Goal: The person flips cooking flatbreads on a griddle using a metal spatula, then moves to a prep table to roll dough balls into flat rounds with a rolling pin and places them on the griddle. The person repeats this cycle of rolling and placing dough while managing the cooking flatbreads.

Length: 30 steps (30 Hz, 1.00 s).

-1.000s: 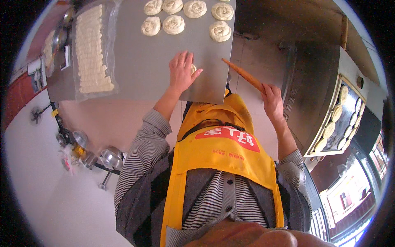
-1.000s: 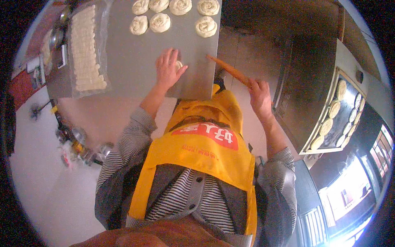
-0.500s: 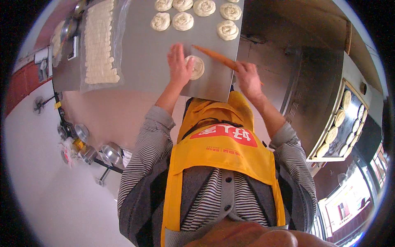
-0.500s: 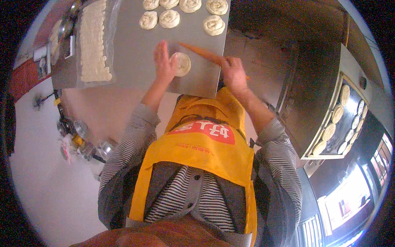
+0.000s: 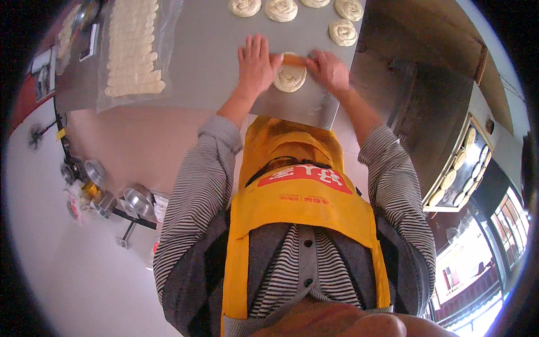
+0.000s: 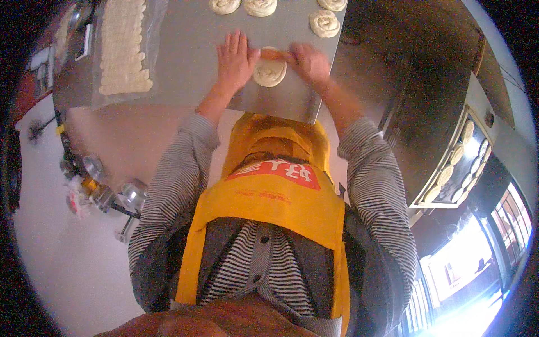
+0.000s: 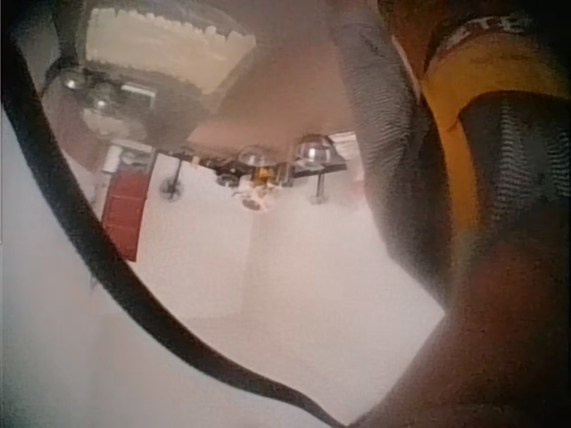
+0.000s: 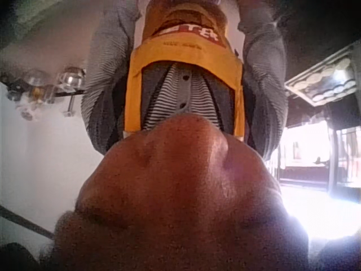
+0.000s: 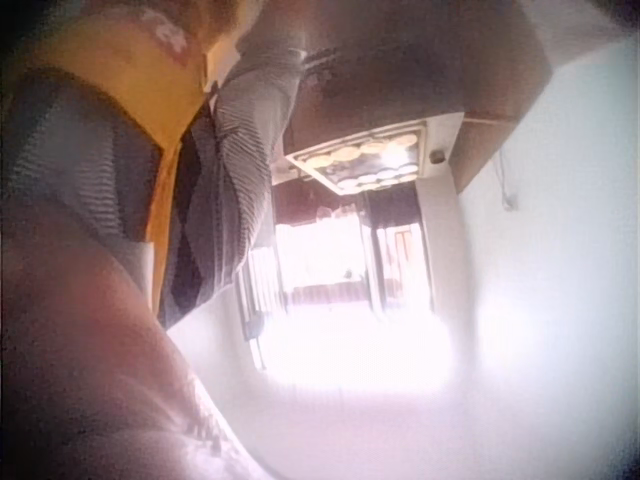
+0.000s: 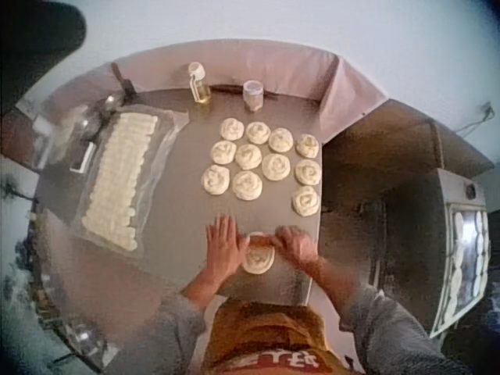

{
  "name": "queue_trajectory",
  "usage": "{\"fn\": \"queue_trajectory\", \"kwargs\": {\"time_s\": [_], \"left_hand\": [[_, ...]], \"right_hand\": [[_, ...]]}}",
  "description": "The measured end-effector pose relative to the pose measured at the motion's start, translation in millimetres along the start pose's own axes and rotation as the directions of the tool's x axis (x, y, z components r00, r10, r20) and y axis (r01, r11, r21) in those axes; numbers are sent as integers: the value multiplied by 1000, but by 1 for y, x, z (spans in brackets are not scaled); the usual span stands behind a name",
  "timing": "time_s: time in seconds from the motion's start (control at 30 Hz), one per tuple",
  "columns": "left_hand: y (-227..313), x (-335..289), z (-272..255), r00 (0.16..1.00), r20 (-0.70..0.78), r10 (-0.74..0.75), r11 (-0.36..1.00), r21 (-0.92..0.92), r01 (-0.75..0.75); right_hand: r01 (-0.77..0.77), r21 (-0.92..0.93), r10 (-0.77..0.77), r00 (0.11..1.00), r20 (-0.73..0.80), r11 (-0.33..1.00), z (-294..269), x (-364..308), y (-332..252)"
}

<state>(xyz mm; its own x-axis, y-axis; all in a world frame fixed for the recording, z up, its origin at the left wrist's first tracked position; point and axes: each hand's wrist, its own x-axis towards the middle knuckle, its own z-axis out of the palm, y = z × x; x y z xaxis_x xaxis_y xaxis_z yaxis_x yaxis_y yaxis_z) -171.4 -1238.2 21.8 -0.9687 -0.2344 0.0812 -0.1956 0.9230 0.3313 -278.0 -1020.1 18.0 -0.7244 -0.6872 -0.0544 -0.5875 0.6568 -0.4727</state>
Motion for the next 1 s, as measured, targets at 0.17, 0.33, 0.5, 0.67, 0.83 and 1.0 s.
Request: {"fn": "queue_trajectory", "kwargs": {"time_s": [0.17,0.33,0.5,0.67,0.83,1.0], "left_hand": [[-9,-107,0,993,47,109,991,-81,-105],[-6,-11,11,999,1,36,999,7,-36],[-3,-9,3,997,32,76,997,21,-77],[-7,-113,-13,973,175,153,983,-124,-132],[11,-23,-13,971,236,29,949,-312,47],[44,35,6,707,705,-44,985,-88,149]], "right_hand": [[79,-104,-84,995,-45,991,33,-97,-26],[3,-159,-36,978,-204,987,14,-9,-13],[32,-117,-58,972,-226,993,16,-10,-9],[76,-55,-73,996,58,996,9,-103,-35],[154,74,-159,986,58,985,-33,-117,-34],[124,-16,-124,992,11,992,-63,-149,5]]}}
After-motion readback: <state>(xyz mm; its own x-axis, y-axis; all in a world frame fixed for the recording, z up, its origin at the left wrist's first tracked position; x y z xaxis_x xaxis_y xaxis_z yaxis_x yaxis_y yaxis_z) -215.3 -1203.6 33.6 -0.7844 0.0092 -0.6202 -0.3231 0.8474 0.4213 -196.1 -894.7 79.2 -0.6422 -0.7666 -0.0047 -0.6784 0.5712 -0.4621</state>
